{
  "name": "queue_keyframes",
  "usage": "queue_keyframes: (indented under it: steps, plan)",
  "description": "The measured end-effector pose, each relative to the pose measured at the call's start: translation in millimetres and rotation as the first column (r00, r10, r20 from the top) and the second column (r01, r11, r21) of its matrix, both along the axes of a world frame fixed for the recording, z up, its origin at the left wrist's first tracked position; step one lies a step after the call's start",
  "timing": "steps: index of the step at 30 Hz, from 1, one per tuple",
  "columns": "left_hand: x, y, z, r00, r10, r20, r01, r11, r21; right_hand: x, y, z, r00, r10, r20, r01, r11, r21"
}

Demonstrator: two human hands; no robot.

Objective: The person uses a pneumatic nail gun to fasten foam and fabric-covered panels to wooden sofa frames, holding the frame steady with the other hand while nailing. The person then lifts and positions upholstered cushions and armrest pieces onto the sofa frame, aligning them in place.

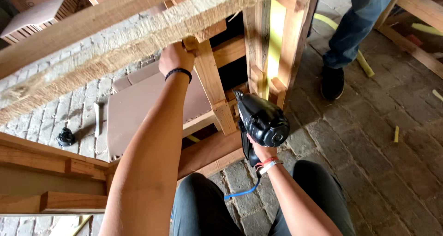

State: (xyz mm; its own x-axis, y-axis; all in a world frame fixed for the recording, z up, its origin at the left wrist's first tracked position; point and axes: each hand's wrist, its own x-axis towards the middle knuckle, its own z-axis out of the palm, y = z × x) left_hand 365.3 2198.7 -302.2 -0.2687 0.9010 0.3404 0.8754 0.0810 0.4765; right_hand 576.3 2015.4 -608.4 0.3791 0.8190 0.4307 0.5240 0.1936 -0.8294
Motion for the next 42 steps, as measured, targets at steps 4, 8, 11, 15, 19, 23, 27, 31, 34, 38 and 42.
queue_keyframes:
  steps: [4, 8, 11, 15, 19, 23, 27, 31, 34, 38, 42]
  plan:
    - [3.9, -11.9, 7.2, 1.0, -0.003, 0.007, 0.003, 1.0, 0.026, -5.5, -17.7, -3.2, 0.792, -0.059, -0.607, -0.163, 0.939, -0.304]
    - [3.1, -14.0, 7.3, 0.999, -0.019, 0.028, 0.019, 0.999, 0.027, -6.2, -22.3, -0.9, 0.556, -0.062, -0.829, -0.156, 0.972, -0.177]
    - [2.4, -10.4, 1.5, 0.999, -0.021, 0.037, 0.017, 0.996, 0.092, -8.5, -20.0, -1.9, 0.454, -0.074, -0.888, -0.095, 0.987, -0.131]
    - [0.4, -5.7, -6.1, 1.0, -0.021, -0.012, 0.022, 0.987, 0.16, -14.1, -24.2, -4.4, 0.483, -0.086, -0.871, -0.121, 0.979, -0.164]
    - [-1.0, -6.9, -9.5, 1.0, -0.028, -0.001, 0.028, 0.994, 0.108, -19.8, -39.9, -6.4, 0.39, -0.097, -0.916, -0.186, 0.966, -0.181]
    - [-0.6, -10.1, -10.5, 1.0, -0.016, 0.0, 0.016, 0.993, 0.114, -25.9, -52.4, -19.2, 0.297, -0.121, -0.947, -0.185, 0.966, -0.181]
    - [-2.2, -12.9, -11.9, 1.0, -0.012, -0.022, 0.014, 0.995, 0.098, -29.9, -50.5, -49.7, 0.103, -0.161, -0.982, -0.201, 0.963, -0.179]
    - [-3.8, -13.1, -14.4, 0.995, -0.026, -0.097, 0.037, 0.992, 0.121, -31.2, -33.5, -83.5, -0.042, -0.226, -0.973, -0.265, 0.942, -0.207]
    - [-3.0, -14.1, -15.2, 0.992, -0.016, -0.128, 0.028, 0.995, 0.091, -33.2, -20.4, -103.3, -0.145, -0.321, -0.936, -0.244, 0.928, -0.28]
    - [-5.4, -15.1, -13.4, 0.986, -0.017, -0.167, 0.033, 0.995, 0.093, -45.7, 2.0, -117.4, -0.349, -0.29, -0.891, -0.243, 0.946, -0.213]
    - [-6.5, -15.7, -12.2, 0.985, -0.012, -0.174, 0.025, 0.997, 0.077, -52.3, 20.8, -128.6, -0.365, -0.307, -0.879, -0.204, 0.947, -0.247]
